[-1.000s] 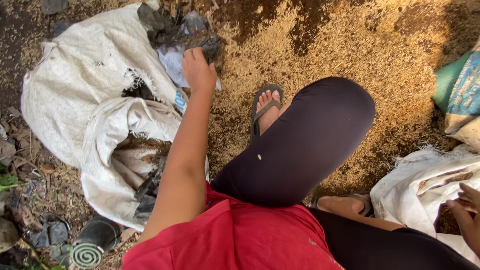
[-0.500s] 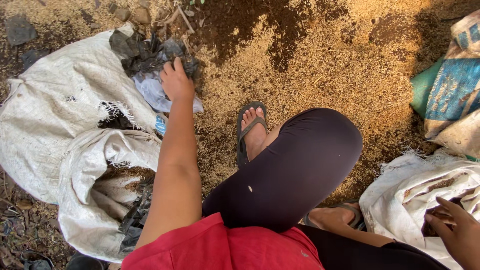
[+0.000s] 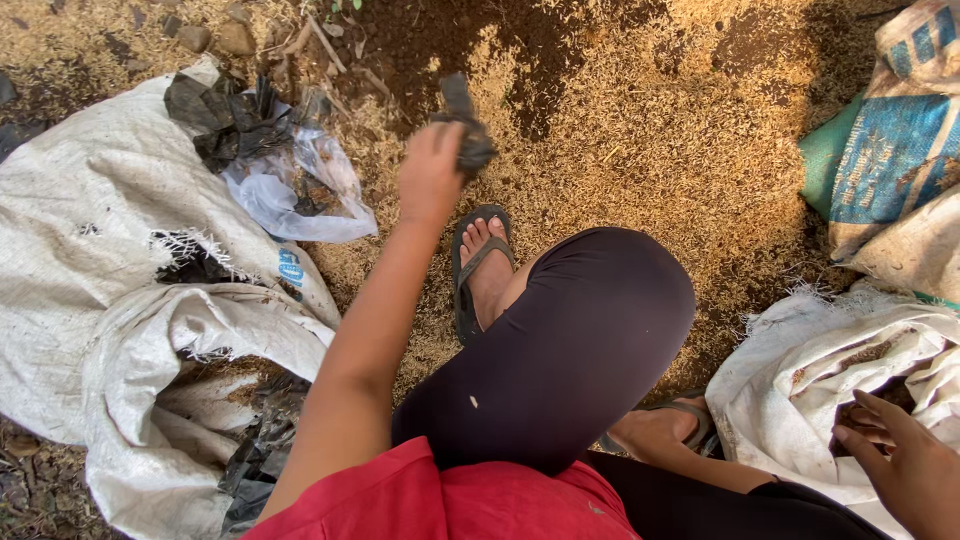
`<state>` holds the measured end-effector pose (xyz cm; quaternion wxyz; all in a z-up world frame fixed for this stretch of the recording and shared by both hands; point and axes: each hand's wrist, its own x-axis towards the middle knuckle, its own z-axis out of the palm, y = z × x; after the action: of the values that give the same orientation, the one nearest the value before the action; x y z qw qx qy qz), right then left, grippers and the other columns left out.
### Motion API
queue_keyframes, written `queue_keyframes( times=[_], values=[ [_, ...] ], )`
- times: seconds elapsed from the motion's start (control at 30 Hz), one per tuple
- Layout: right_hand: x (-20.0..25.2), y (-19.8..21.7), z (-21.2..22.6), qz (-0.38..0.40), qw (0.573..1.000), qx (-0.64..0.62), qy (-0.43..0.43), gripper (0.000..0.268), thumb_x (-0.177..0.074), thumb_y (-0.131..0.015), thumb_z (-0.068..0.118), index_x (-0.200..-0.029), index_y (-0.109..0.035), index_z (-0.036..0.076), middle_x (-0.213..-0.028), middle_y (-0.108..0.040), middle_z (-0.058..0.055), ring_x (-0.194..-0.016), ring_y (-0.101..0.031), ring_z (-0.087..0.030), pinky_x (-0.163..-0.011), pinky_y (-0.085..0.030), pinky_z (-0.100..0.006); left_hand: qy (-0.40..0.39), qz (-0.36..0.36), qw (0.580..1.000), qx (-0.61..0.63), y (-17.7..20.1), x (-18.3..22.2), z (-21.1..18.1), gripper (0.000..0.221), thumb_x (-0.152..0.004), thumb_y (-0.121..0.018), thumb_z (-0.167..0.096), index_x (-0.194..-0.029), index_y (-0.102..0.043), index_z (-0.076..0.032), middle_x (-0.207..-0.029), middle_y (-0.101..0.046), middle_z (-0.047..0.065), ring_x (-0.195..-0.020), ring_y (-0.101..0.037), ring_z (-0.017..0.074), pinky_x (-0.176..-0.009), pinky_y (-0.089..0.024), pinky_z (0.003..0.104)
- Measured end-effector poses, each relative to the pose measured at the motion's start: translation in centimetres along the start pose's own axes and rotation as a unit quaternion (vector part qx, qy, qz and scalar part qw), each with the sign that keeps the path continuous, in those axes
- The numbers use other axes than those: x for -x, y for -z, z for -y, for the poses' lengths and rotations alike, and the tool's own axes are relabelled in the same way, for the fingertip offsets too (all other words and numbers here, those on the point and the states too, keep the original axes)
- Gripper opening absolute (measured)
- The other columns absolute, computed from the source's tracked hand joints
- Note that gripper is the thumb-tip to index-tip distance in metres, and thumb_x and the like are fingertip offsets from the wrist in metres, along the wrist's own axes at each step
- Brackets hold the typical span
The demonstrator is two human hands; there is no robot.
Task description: The person sits on the ground and repeatedly scoops loose organic material from a large pile, compresses it into small round balls by hand, and places them into a white plastic crate. The person also handles small black plastic bags, opening them and placing them aside.
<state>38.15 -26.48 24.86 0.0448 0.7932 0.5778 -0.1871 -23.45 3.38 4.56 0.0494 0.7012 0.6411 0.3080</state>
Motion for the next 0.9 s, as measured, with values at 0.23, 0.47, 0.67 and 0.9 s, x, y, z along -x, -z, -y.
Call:
queue_keyframes(
  times=[0.23,0.47,0.67,0.9],
  values=[
    [0.9,0.3,-0.9,0.033,0.995,0.087,-0.045,0.066,-0.088,-0.076,0.034,-0.148,-0.061,0.012,-0.116,-0.078,-0.013,-0.105,-0.076,-0.024,-0.093,-0.062,-0.038,-0.088,0.206,0.975,-0.020,-11.0,0.6,-8.3,0.058,-0.089,-0.072,-0.001,-0.141,-0.053,-0.017,-0.132,-0.057,0.011,-0.122,-0.059,0.0323,-0.087,-0.057,0.044],
    [-1.8,-1.6,-5.5,0.085,0.995,-0.029,-0.047,0.078,-0.085,-0.076,0.026,-0.154,-0.050,-0.001,-0.130,-0.067,-0.031,-0.125,-0.065,-0.044,-0.104,-0.053,-0.057,-0.117,0.139,0.982,0.048,-9.0,0.7,-4.8,0.083,-0.066,-0.088,-0.033,-0.137,-0.055,-0.008,-0.132,-0.059,0.016,-0.122,-0.058,0.0370,-0.102,-0.042,0.058],
    [-2.4,-2.9,-5.9,0.082,0.990,-0.031,-0.106,0.084,-0.086,-0.077,0.022,-0.160,-0.047,-0.002,-0.132,-0.065,-0.035,-0.125,-0.065,-0.049,-0.105,-0.051,-0.065,0.044,-0.152,0.966,-0.204,2.9,-1.3,12.8,0.048,-0.081,-0.071,0.005,-0.126,-0.061,-0.007,-0.128,-0.064,0.012,-0.114,-0.058,0.0289,-0.094,-0.044,0.046],
    [-2.6,-2.5,-4.5,0.075,0.994,0.018,-0.077,0.081,-0.088,-0.076,0.024,-0.159,-0.049,-0.003,-0.133,-0.065,-0.034,-0.122,-0.066,-0.049,-0.100,-0.054,-0.064,0.086,0.000,0.932,-0.353,10.0,0.3,21.7,0.025,-0.077,-0.081,-0.006,-0.099,-0.071,-0.003,-0.117,-0.070,0.017,-0.126,-0.055,0.0380,-0.112,-0.034,0.061]
  ],
)
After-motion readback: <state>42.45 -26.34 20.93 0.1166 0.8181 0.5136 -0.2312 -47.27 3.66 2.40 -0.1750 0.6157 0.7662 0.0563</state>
